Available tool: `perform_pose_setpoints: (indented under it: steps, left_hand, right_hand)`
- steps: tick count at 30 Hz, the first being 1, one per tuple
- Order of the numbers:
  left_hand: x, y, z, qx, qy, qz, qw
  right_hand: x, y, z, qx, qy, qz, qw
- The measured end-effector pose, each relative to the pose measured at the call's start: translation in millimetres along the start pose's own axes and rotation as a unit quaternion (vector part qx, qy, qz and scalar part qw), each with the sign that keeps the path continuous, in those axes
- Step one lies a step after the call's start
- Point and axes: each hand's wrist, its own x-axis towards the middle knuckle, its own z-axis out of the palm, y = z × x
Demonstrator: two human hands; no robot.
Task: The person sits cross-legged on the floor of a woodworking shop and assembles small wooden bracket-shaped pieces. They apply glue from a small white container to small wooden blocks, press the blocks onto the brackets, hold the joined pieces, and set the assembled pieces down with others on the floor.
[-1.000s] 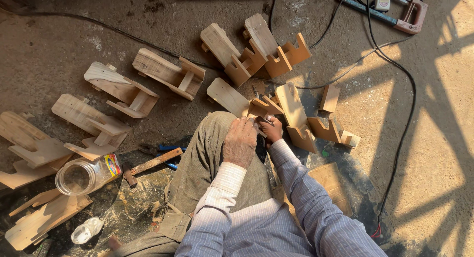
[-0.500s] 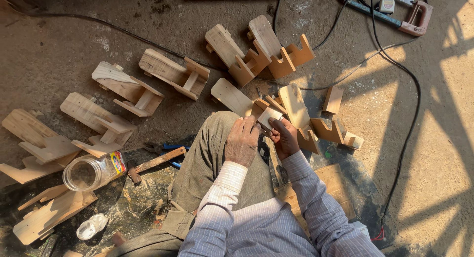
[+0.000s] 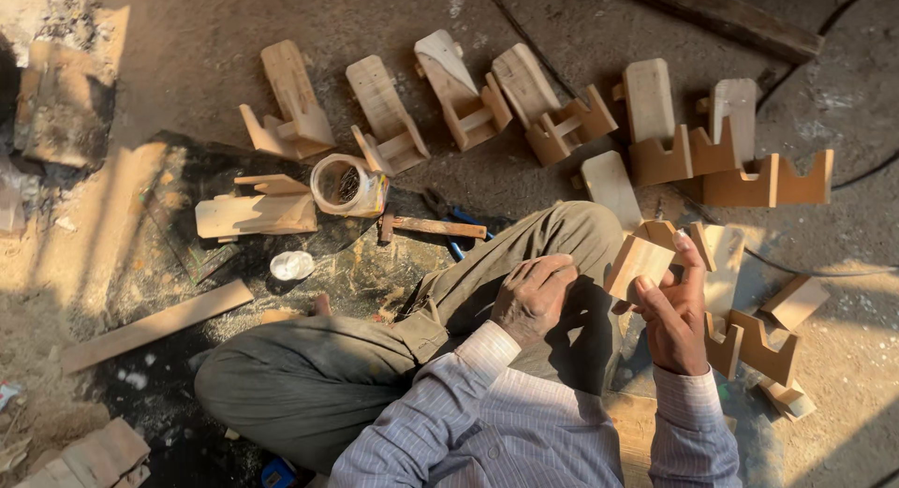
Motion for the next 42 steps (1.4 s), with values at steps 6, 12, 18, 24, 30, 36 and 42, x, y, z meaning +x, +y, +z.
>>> perform_pose_setpoints:
  steps: [6, 12, 18, 24, 30, 36, 42]
  left_hand:
    - [-57.9, -43.2, -103.4, 0.033, 0.138, -0.151, 0.978]
    - [-109.5, -52.9, -170.8, 0.111, 0.286, -0.229, 0.924]
    - [-121.7, -42.7, -174.8, 0.092, 0.333, -0.221, 0.912]
    - [-113.7, -42.0, -174.0, 0.049, 0.352, -0.246, 0.902]
    - [-109.4, -30.2, -176.2, 0.022, 0.384, -0.236, 0.892]
    - [-140.0, 5.6, -172.6, 0.087, 0.415, -0.207, 0.882]
    - [-224.7, 20.8, -164.1, 0.257, 0.497, -0.312, 0.768]
  right_hand:
    - [52.5, 33.2, 91.8, -0.209, -0.237, 0.012, 0.949]
    - [96.5, 121.6, 185.2, -0.412, -0.416, -0.024, 0.81]
    - [98.1, 189.5, 245.7, -0.532, -0.484, -0.017, 0.695]
    - [90.8, 195.1, 255.1, -0.546, -0.444, -0.127, 0.699]
    - [93.9, 190.5, 235.9, -0.542, -0.408, -0.175, 0.713]
    - [108.9, 187.8, 193.1, -0.521, -0.374, -0.104, 0.76]
    - [125.0, 195.6, 165.4, -0.565, -0.355, -0.128, 0.733]
